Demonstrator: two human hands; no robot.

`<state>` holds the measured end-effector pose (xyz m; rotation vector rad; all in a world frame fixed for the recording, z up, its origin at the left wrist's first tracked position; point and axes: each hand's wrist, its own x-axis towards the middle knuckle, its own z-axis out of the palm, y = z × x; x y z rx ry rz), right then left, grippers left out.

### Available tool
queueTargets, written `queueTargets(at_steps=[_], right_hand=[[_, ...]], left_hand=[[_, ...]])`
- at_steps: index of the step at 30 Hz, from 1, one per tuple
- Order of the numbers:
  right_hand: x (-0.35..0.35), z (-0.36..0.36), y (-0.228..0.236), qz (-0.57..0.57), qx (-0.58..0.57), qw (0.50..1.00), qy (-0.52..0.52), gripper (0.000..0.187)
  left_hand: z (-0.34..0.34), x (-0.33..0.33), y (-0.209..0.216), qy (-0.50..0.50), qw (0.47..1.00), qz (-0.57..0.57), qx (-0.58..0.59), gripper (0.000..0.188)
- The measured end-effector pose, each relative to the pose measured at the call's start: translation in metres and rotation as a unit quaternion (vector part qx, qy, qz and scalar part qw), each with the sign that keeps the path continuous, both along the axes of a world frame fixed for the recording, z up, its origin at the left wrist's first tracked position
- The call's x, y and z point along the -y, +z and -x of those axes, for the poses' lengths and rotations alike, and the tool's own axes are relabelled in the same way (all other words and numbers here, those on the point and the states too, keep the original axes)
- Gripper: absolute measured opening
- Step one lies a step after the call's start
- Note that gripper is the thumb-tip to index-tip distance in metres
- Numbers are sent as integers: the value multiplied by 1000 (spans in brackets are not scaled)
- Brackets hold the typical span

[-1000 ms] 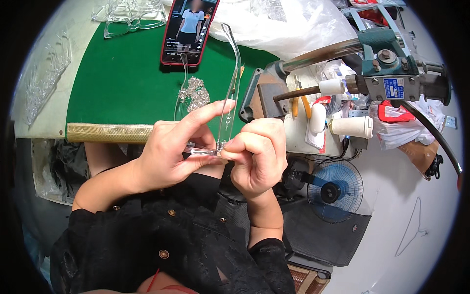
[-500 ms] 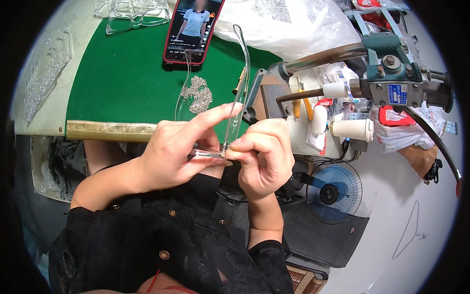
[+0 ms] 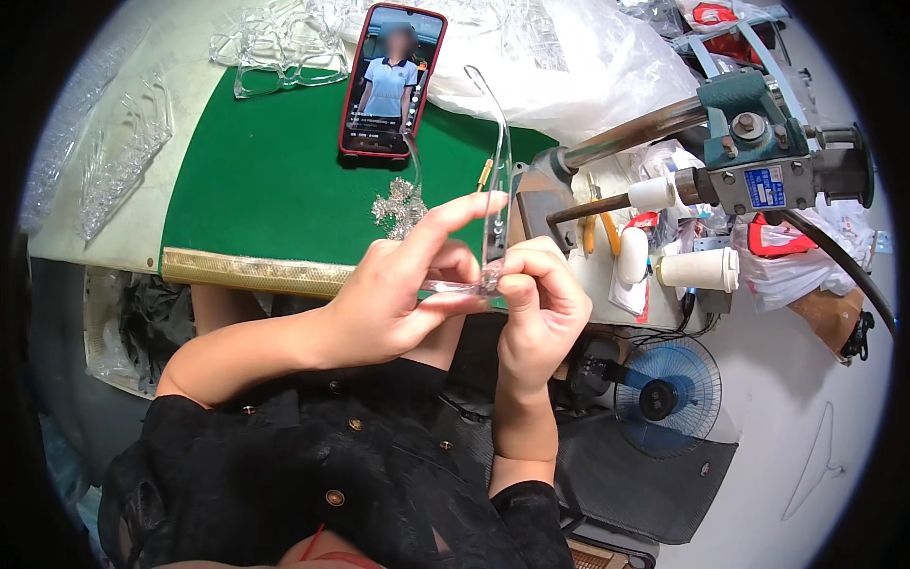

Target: The person repeatedly picks up clear eyeglass frames and uses a small tool to tighten or adjust the hinge screws. They handle multiple frames one at a time, placing each back on the table after adjustment.

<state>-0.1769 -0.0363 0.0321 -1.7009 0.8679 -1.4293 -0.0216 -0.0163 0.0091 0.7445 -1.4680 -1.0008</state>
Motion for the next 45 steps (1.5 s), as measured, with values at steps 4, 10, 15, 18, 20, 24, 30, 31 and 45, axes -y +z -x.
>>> queueTargets(at_steps=[4,10,15,18,20,24,30,31,45], right_hand=[[4,9,0,-45,54,997,36,27],[18,43,13,-13,74,995,-59,21],[49,73,27,-36,45,994,-93,20],[62,82,33,-48,33,995,-78,21],[65,85,36,-33,57,995,-74,23],[77,104,39,-33,24,994,-98,12],[100,122,52,220,0,942,-255,11],[100,122,81,257,58,921,-286,21],[80,121,147,383,80,913,-111,14]], left_hand=[[14,16,-1,22,999,29,7,72],[46,44,4,-6,998,31,48,46],[81,71,-1,-29,997,61,-41,13],[93,84,1,-66,995,9,-80,10],[100,89,5,-70,996,-5,-61,9],[117,98,7,-73,992,1,-102,10],[120,106,9,-73,992,-10,-102,10],[117,105,7,-69,993,-15,-98,9],[103,107,18,-32,999,42,-5,10]])
